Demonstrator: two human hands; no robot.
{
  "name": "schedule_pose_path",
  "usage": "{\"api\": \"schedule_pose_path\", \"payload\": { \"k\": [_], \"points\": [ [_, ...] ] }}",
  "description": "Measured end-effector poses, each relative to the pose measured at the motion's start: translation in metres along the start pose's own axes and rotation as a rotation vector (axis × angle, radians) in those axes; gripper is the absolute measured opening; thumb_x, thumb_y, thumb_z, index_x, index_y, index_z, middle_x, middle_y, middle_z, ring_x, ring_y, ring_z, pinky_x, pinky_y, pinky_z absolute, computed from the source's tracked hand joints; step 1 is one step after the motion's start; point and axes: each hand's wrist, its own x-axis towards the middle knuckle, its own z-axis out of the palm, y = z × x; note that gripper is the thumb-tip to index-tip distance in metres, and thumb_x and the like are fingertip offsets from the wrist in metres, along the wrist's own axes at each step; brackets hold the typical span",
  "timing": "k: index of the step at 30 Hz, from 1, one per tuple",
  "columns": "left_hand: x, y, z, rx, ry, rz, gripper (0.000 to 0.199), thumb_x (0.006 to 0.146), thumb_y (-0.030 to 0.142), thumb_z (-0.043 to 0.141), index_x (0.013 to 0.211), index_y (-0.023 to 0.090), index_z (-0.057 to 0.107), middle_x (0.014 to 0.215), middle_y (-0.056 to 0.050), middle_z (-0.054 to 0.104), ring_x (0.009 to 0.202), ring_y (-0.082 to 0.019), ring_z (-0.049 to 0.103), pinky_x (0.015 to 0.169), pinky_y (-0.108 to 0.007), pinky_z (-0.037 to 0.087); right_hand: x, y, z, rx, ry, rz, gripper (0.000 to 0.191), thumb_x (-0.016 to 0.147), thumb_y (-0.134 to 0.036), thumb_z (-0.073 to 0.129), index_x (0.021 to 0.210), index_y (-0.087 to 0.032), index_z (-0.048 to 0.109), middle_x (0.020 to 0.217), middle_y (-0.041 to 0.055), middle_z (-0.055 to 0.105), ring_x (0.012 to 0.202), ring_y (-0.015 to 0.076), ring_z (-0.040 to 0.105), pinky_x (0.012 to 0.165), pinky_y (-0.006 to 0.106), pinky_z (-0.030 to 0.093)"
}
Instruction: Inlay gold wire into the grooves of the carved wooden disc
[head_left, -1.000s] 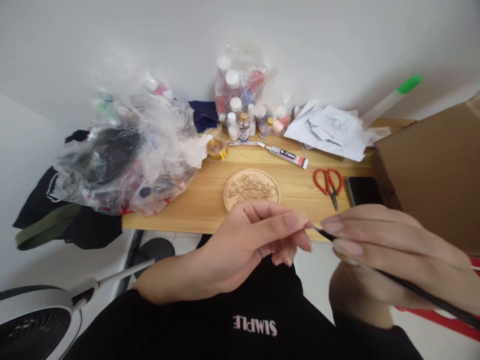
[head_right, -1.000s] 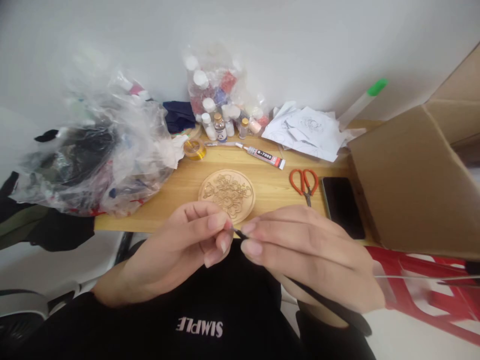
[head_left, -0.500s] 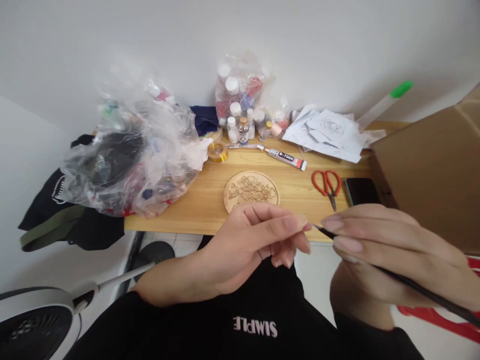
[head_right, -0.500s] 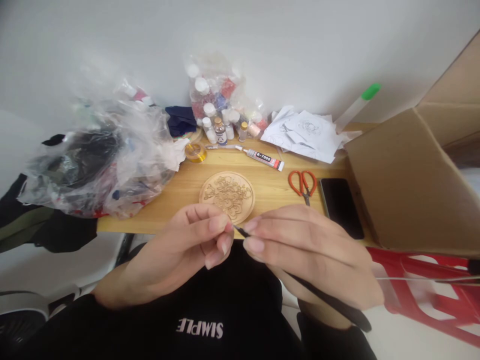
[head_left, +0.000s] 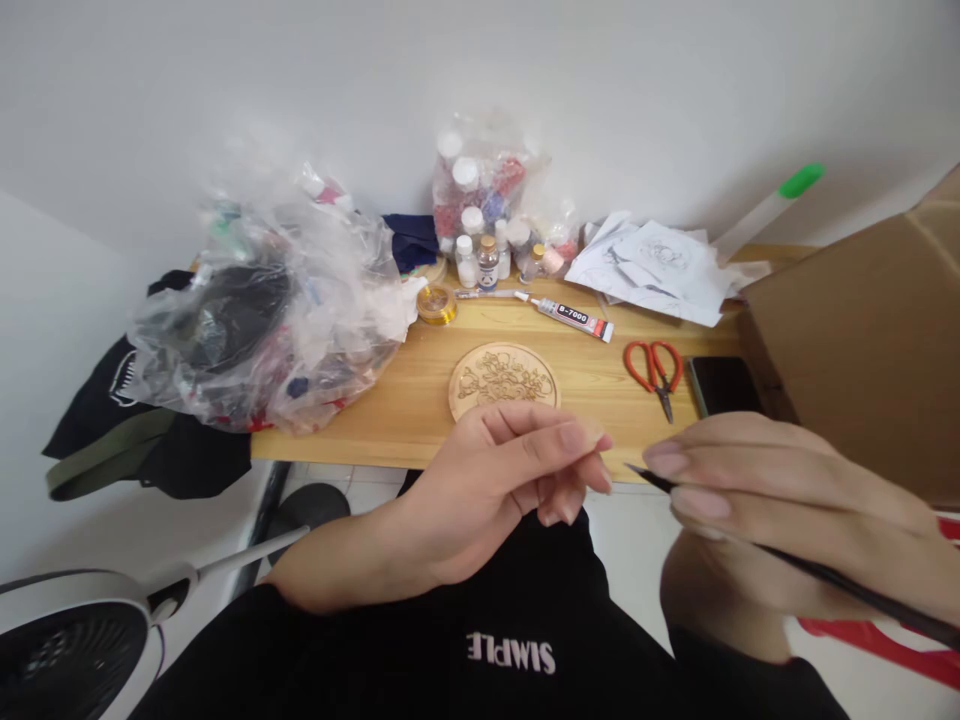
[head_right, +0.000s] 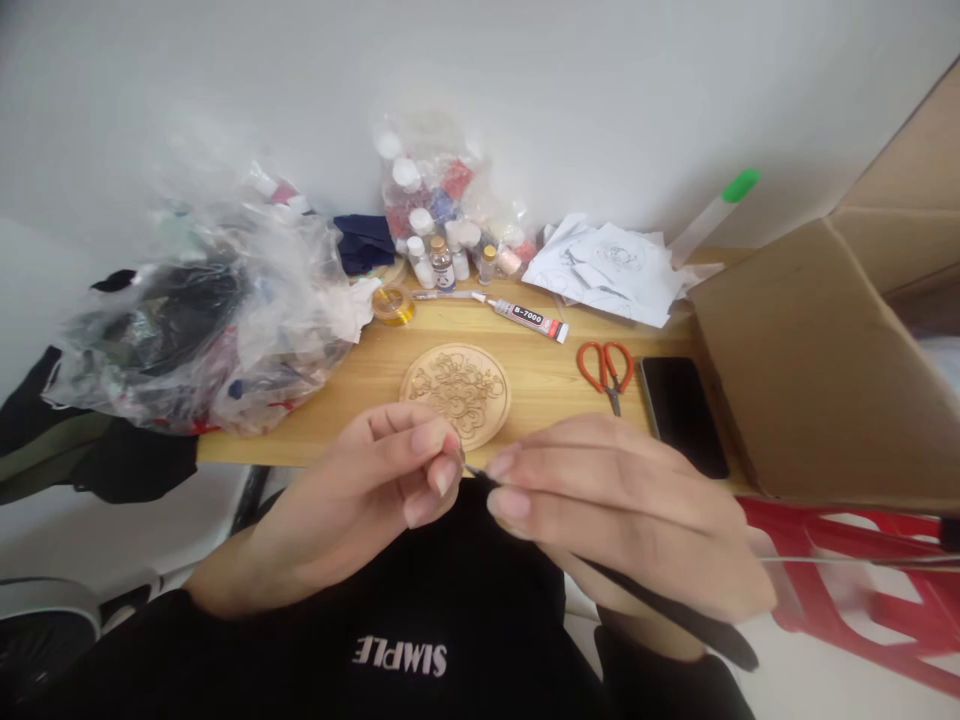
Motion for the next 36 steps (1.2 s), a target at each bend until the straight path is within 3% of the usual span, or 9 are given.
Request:
{"api": "schedule_pose_path", "payload": {
  "k": [4, 8, 13, 15, 17, 19, 21, 26, 36],
  "points": [
    [-0.001, 0.001, 0.000, -0.009, 0.005, 0.003, 0.013, 0.079, 0.022, 0.069, 0.070, 0.012, 0.069, 0.060, 0.002, 0.064, 0.047, 0.000, 0.052, 0.048, -0.009, 0.040, -0.003, 0.001, -0.003, -0.001, -0.081, -0.005, 0.015, 0.086, -0.016, 0.060, 0.099, -0.016, 0.067, 0.097, 0.0038, 0.072, 0.097, 0.0119, 0.067, 0.086, 0.019, 0.055],
    [-0.001, 0.001, 0.000, -0.009, 0.004, 0.004, 0.013, 0.079, 0.021, 0.068, 0.070, 0.012, 0.069, 0.060, 0.003, 0.064, 0.047, 0.000, 0.052, 0.048, -0.009, 0.040, -0.002, 0.001, -0.008, -0.020, -0.011, 0.043, 0.015, 0.083, -0.015, 0.062, 0.096, -0.018, 0.069, 0.095, 0.0035, 0.073, 0.090, 0.0155, 0.070, 0.080, 0.023, 0.059],
    [-0.001, -0.001, -0.001, -0.001, -0.024, -0.007, 0.012, 0.080, 0.021, 0.067, 0.073, 0.012, 0.070, 0.060, 0.002, 0.064, 0.047, 0.000, 0.052, 0.047, -0.010, 0.039, 0.005, 0.003, -0.012, -0.030, -0.212, -0.104, 0.028, 0.074, -0.013, 0.072, 0.102, -0.014, 0.067, 0.100, 0.0046, 0.073, 0.094, 0.0166, 0.069, 0.082, 0.022, 0.059],
    [-0.001, -0.002, -0.001, 0.004, -0.032, -0.009, 0.011, 0.080, 0.022, 0.068, 0.074, 0.013, 0.070, 0.060, 0.002, 0.064, 0.047, 0.000, 0.051, 0.047, -0.010, 0.038, 0.007, 0.004, -0.011, -0.061, -0.001, 0.001, 0.018, 0.080, -0.013, 0.067, 0.097, -0.019, 0.067, 0.093, 0.0015, 0.074, 0.088, 0.0158, 0.070, 0.079, 0.024, 0.060],
    [-0.001, -0.003, -0.001, 0.012, -0.034, -0.010, 0.012, 0.080, 0.023, 0.068, 0.073, 0.014, 0.070, 0.060, 0.002, 0.063, 0.047, -0.001, 0.051, 0.047, -0.011, 0.037, 0.007, 0.005, -0.011, -0.087, 0.046, 0.029, 0.015, 0.083, -0.015, 0.063, 0.097, -0.020, 0.067, 0.092, 0.0018, 0.074, 0.087, 0.0160, 0.070, 0.079, 0.025, 0.060],
    [-0.001, -0.003, 0.000, 0.020, -0.031, -0.009, 0.012, 0.080, 0.024, 0.068, 0.073, 0.014, 0.070, 0.060, 0.002, 0.063, 0.047, -0.001, 0.051, 0.047, -0.011, 0.037, 0.007, 0.008, -0.014, -0.079, -0.193, -0.093, 0.025, 0.080, -0.013, 0.067, 0.104, -0.018, 0.066, 0.098, 0.0034, 0.073, 0.090, 0.0163, 0.070, 0.079, 0.023, 0.060],
    [-0.001, -0.002, 0.000, 0.027, -0.024, -0.009, 0.012, 0.079, 0.024, 0.068, 0.073, 0.015, 0.071, 0.060, 0.002, 0.063, 0.048, -0.001, 0.050, 0.047, -0.012, 0.036, 0.007, 0.008, -0.016, -0.066, -0.239, -0.121, 0.025, 0.080, -0.012, 0.066, 0.105, -0.015, 0.066, 0.100, 0.0055, 0.073, 0.095, 0.0164, 0.069, 0.083, 0.021, 0.058],
    [0.000, -0.002, 0.000, 0.046, 0.000, 0.002, 0.012, 0.079, 0.024, 0.068, 0.072, 0.015, 0.070, 0.060, 0.002, 0.064, 0.047, -0.001, 0.050, 0.047, -0.012, 0.036, 0.000, 0.003, -0.005, -0.057, -0.024, 0.029, 0.014, 0.085, -0.015, 0.061, 0.098, -0.015, 0.067, 0.096, 0.0047, 0.073, 0.098, 0.0131, 0.067, 0.090, 0.019, 0.054],
    [0.001, -0.003, -0.002, 0.058, -0.006, 0.018, 0.012, 0.078, 0.026, 0.069, 0.072, 0.015, 0.070, 0.060, 0.002, 0.064, 0.047, -0.001, 0.049, 0.047, -0.014, 0.034, -0.004, 0.003, 0.000, -0.021, 0.013, 0.046, 0.014, 0.084, -0.014, 0.062, 0.095, -0.019, 0.069, 0.094, 0.0030, 0.074, 0.088, 0.0163, 0.069, 0.077, 0.028, 0.060]
  ]
}}
